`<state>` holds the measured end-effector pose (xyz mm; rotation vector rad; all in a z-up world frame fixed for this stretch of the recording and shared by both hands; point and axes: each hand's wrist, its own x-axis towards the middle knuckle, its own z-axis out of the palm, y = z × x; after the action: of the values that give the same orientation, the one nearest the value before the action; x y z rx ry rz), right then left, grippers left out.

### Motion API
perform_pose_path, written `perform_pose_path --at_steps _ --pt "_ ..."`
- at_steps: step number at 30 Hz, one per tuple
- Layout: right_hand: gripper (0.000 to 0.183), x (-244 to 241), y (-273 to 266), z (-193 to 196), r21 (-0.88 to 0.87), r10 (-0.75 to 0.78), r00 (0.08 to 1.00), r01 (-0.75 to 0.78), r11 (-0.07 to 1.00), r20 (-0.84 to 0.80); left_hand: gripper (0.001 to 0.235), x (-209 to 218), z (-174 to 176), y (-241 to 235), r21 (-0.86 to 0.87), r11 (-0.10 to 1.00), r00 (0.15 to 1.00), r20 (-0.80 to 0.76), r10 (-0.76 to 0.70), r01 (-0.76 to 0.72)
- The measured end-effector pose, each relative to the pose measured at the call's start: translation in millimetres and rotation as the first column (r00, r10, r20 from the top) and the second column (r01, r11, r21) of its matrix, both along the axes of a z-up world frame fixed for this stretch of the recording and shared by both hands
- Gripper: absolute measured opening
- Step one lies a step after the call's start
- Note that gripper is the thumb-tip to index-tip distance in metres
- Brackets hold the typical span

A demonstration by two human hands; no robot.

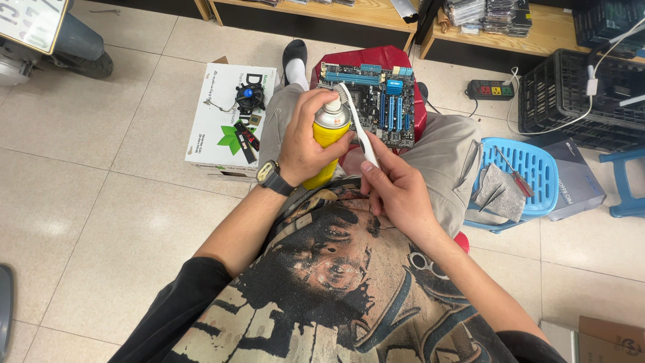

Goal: The person cleans a motherboard resting on their lap using a toothbrush and a spray can. They brush various components, spray the brush with cleaner, and then wipe the board with a cloth. Finally, they use tweezers to remove small debris from the board's surface.

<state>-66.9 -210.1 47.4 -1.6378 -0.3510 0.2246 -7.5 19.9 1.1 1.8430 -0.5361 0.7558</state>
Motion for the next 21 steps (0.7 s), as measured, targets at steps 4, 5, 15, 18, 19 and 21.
perform_pose_path --at_steps 4,5,15,18,19,21 --pt "0.055 -5 1 7 -0.006 -0.011 1.000 0.011 1.000 -0.009 0.066 2 -2 -4 -0.002 1.000 1.000 -0.014 0.020 -0.020" --pt "0.056 -7 2 8 -0.006 -0.014 1.000 0.013 1.000 -0.015 0.066 2 -2 -5 -0.006 0.999 0.999 -0.018 0.036 -0.036" --pt "0.058 -11 3 7 -0.007 -0.021 0.999 0.021 1.000 -0.026 0.063 4 -4 -8 -0.030 0.996 0.995 -0.053 0.082 -0.084" --pt "0.058 -13 4 13 -0.019 -0.024 0.999 0.024 1.000 -0.020 0.063 6 -6 -8 -0.025 0.996 0.994 -0.056 0.090 -0.091" --pt "0.058 -14 4 13 -0.020 -0.024 0.999 0.024 1.000 -0.023 0.063 5 -5 -9 -0.025 0.996 0.994 -0.059 0.090 -0.091" --pt "0.058 -14 6 14 -0.022 -0.031 0.999 0.030 0.999 -0.020 0.062 5 -3 -8 -0.028 0.995 0.994 -0.058 0.096 -0.097"
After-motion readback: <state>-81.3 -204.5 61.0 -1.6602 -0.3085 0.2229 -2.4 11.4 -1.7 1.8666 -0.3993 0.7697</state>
